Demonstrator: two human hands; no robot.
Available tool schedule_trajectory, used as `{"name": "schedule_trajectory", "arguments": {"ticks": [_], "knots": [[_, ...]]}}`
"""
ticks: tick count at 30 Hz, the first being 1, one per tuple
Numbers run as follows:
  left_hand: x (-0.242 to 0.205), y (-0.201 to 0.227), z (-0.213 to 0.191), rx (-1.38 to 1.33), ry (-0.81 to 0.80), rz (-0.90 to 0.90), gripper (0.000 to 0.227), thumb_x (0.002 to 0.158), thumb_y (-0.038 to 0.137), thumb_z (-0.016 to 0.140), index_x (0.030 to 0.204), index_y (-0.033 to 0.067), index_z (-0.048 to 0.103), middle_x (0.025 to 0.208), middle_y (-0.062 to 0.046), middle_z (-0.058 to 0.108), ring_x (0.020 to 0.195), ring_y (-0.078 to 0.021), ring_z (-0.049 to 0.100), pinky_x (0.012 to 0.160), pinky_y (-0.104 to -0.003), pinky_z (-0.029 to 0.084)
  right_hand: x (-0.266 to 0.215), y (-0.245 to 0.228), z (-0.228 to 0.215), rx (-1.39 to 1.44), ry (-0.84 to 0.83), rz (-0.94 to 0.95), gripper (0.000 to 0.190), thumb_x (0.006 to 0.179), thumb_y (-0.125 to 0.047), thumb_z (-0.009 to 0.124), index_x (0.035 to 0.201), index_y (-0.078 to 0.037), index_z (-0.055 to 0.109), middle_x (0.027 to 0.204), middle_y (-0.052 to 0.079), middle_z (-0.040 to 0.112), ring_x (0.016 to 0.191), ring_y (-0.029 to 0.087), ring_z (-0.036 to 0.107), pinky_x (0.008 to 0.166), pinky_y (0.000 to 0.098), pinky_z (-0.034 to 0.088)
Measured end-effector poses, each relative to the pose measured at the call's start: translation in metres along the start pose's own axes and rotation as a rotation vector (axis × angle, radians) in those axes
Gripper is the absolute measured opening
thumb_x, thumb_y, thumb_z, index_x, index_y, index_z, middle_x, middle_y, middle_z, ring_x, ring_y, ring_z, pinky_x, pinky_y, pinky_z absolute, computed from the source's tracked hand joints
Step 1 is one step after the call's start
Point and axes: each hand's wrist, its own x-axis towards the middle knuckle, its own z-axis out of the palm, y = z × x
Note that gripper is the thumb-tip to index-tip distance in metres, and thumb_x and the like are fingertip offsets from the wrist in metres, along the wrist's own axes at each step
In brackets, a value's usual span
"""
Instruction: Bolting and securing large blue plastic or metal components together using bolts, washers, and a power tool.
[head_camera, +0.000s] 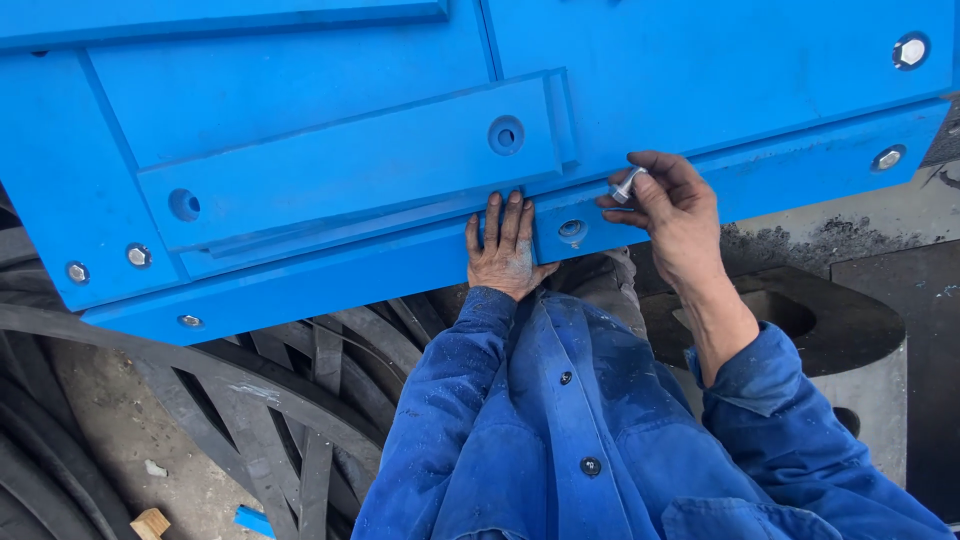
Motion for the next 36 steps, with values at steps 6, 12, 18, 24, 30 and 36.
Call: {"name": "schedule_trajectory", "arguments": {"ticks": [6, 12, 18, 24, 30, 36], "knots": [[0.003, 0.003, -0.011, 0.018, 0.051, 0.0, 0.123, 0.067, 0.079, 0.081, 0.163, 0.0188, 0.034, 0.173, -0.001, 0.014, 0.162, -0.0269, 0.004, 0.13, -0.057, 0.005, -0.056, 0.07, 0.003, -0.215, 0.071, 0.164, 0.042, 0.094, -0.01, 0.07, 0.131, -0.001, 0.051, 0.096, 0.016, 0.071, 0.079, 0.021, 0.07, 0.063, 0.03, 0.057], [0.006, 0.006, -0.018, 0.029, 0.003, -0.013, 0.124, 0.065, 0.078, 0.081, 0.162, 0.0173, 0.033, 0.171, -0.003, 0.018, 0.16, -0.0283, 0.007, 0.128, -0.059, 0.007, -0.063, 0.058, 0.037, -0.688, 0.142, -0.063, 0.031, 0.086, -0.014, 0.08, 0.11, -0.001, 0.066, 0.097, 0.012, 0.073, 0.077, 0.019, 0.07, 0.067, 0.0312, 0.057], [0.007, 0.007, -0.025, -0.014, 0.013, -0.018, 0.122, 0.065, 0.076, 0.082, 0.161, 0.0162, 0.034, 0.171, -0.003, 0.019, 0.16, -0.0278, 0.007, 0.128, -0.058, 0.007, -0.054, 0.073, 0.042, -1.088, 0.242, -0.472, 0.021, 0.092, -0.017, 0.083, 0.099, -0.004, 0.068, 0.106, 0.018, 0.063, 0.084, 0.036, 0.068, 0.067, 0.0434, 0.056], [0.007, 0.008, -0.022, 0.014, -0.003, -0.024, 0.124, 0.064, 0.077, 0.081, 0.161, 0.0184, 0.033, 0.171, -0.002, 0.018, 0.16, -0.0271, 0.006, 0.129, -0.057, 0.007, -0.064, 0.071, 0.037, -1.004, 0.156, -0.527, 0.028, 0.09, -0.011, 0.076, 0.115, -0.002, 0.066, 0.114, 0.021, 0.059, 0.093, 0.04, 0.068, 0.071, 0.0437, 0.058], [0.004, 0.006, -0.015, 0.022, 0.013, -0.019, 0.125, 0.064, 0.079, 0.08, 0.162, 0.0192, 0.033, 0.171, -0.001, 0.015, 0.159, -0.0264, 0.005, 0.129, -0.057, 0.007, -0.062, 0.075, 0.032, -1.064, 0.142, -0.498, 0.023, 0.095, -0.007, 0.072, 0.116, -0.002, 0.066, 0.118, 0.019, 0.062, 0.096, 0.038, 0.069, 0.076, 0.0428, 0.058], [0.007, 0.005, -0.013, 0.007, 0.109, 0.011, 0.125, 0.066, 0.081, 0.08, 0.162, 0.0163, 0.033, 0.172, -0.002, 0.015, 0.16, -0.0272, 0.005, 0.129, -0.058, 0.007, -0.054, 0.082, 0.033, -1.168, 0.057, -0.606, 0.023, 0.094, -0.006, 0.071, 0.117, -0.005, 0.07, 0.113, 0.016, 0.063, 0.094, 0.035, 0.069, 0.077, 0.043, 0.058]]}}
